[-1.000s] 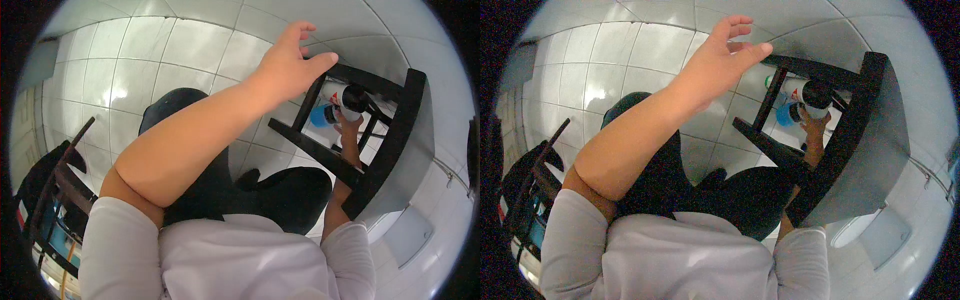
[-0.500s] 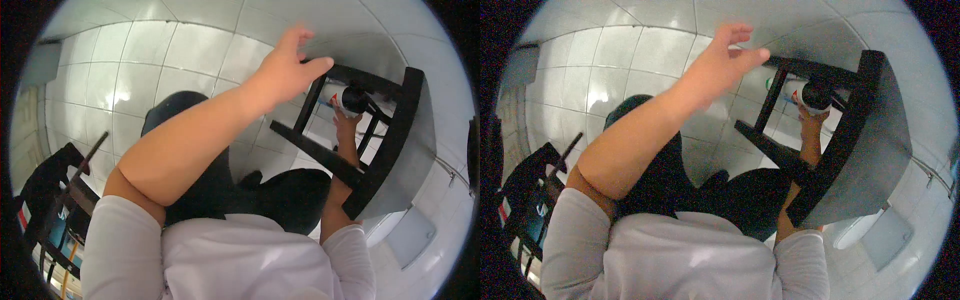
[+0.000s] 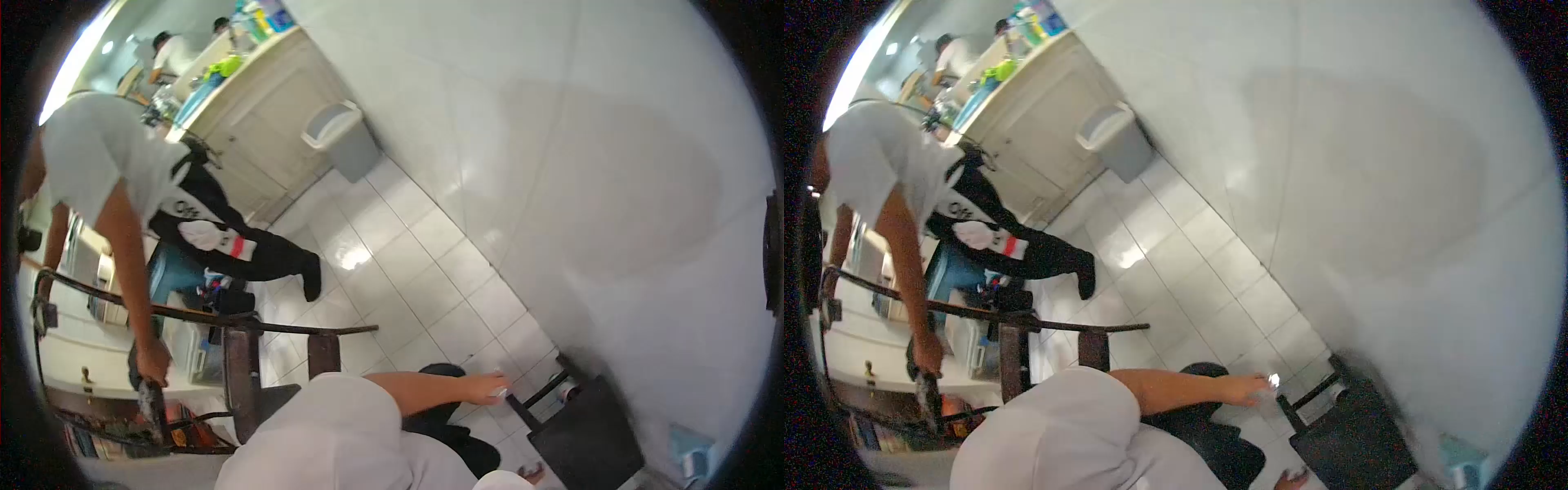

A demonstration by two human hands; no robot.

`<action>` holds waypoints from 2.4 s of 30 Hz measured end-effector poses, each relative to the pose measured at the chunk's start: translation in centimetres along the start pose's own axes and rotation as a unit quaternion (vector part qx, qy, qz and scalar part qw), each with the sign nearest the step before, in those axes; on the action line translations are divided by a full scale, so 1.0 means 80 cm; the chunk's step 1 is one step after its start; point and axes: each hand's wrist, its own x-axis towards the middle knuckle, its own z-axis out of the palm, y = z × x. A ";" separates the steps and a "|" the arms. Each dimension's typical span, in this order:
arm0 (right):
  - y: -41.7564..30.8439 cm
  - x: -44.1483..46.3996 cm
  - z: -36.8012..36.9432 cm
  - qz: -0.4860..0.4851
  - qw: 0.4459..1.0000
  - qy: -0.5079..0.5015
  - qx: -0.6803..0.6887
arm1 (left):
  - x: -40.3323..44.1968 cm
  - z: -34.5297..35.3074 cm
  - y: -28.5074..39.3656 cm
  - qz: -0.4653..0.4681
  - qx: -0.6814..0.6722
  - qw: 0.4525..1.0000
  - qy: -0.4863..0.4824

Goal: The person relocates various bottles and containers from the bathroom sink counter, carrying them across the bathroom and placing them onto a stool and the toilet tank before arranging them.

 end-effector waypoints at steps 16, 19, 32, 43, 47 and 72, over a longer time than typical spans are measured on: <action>-0.290 0.149 -0.238 -0.137 0.955 -0.259 0.053 | -0.444 -0.356 0.031 -0.436 -0.037 0.731 0.524; -0.319 0.183 -0.234 -0.153 0.948 -0.276 0.050 | -0.457 -0.312 0.013 -0.451 -0.064 0.758 0.467; -0.678 0.319 -0.224 -0.208 0.940 -0.270 0.023 | -0.525 -0.301 -0.122 -0.520 -0.071 0.828 0.196; -1.019 0.321 -0.195 -0.416 0.816 -0.400 0.031 | -0.536 -0.796 -0.031 -0.275 -0.089 0.785 0.548; -1.190 0.307 -0.209 -0.448 0.826 -0.341 0.030 | -0.560 -0.937 -0.009 -0.127 -0.177 0.745 0.631; -1.976 0.172 -0.307 -0.501 0.745 0.106 0.428 | -0.770 -1.497 -0.005 -0.033 0.276 0.700 0.658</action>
